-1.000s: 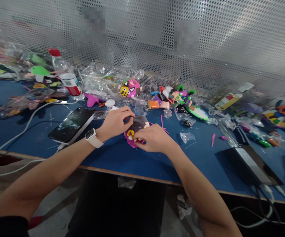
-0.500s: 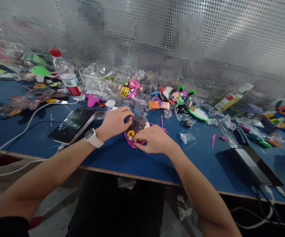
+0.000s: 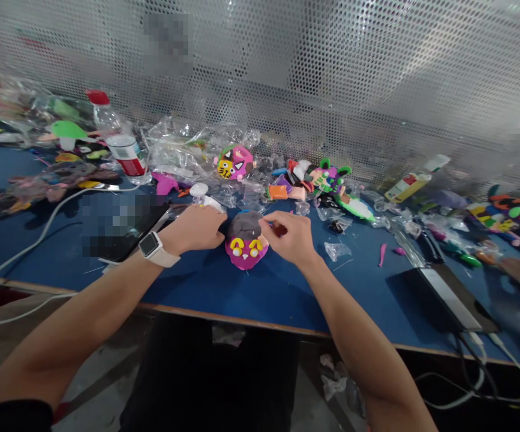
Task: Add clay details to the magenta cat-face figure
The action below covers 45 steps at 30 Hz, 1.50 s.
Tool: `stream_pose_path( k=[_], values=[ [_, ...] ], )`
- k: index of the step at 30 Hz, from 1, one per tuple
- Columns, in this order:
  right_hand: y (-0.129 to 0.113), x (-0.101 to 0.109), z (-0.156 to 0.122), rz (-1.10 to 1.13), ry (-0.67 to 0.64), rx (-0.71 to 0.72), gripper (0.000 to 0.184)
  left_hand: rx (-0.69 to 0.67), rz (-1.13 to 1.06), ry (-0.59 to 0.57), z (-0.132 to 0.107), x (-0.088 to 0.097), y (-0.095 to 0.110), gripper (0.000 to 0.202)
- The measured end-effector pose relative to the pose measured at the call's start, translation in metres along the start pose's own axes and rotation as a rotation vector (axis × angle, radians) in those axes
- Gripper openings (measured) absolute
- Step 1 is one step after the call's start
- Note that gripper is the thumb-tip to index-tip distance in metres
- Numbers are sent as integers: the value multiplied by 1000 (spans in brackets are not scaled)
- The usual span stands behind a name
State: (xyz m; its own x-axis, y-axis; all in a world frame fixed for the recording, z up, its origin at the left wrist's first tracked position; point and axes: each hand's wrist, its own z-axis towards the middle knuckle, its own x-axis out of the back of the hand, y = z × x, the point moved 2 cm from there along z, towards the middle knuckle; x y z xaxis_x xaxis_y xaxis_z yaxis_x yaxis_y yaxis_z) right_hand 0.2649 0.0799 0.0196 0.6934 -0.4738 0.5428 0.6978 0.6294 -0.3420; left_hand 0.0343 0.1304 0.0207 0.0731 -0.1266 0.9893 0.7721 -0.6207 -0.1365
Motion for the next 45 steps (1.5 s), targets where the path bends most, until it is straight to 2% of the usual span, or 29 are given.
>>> stream_pose_path(
  k=[6, 8, 12, 14, 18, 23, 27, 33, 39, 45],
  values=[
    [4, -3, -2, 15, 74, 2, 26, -136, -133, -107, -1, -3, -8, 15],
    [3, -2, -2, 20, 84, 11, 25, -130, -125, -79, 0, -4, -13, 10],
    [4, -1, -2, 30, 106, 12, 24, -91, -118, 16, 2, -6, -20, 16],
    [4, -1, -2, 20, 104, 1, 25, -122, -147, 6, 3, -5, -19, 11],
    [4, -2, -2, 21, 95, 7, 25, -170, -186, -6, 3, -5, -13, 22],
    [2, -3, -2, 31, 84, 24, 24, -192, -224, -1, 5, -8, -15, 20],
    [2, -3, -2, 16, 69, 3, 26, -170, -215, 35, 10, -12, -16, 18],
    [0, -2, -2, 40, 69, 34, 24, -131, -85, 29, 15, -18, -11, 20],
    [2, -2, -2, 16, 61, 16, 26, -134, -113, 69, 16, -20, -12, 16],
    [1, -3, -3, 3, 51, 32, 26, -113, -114, 37, 15, -16, -8, 17]
  ],
)
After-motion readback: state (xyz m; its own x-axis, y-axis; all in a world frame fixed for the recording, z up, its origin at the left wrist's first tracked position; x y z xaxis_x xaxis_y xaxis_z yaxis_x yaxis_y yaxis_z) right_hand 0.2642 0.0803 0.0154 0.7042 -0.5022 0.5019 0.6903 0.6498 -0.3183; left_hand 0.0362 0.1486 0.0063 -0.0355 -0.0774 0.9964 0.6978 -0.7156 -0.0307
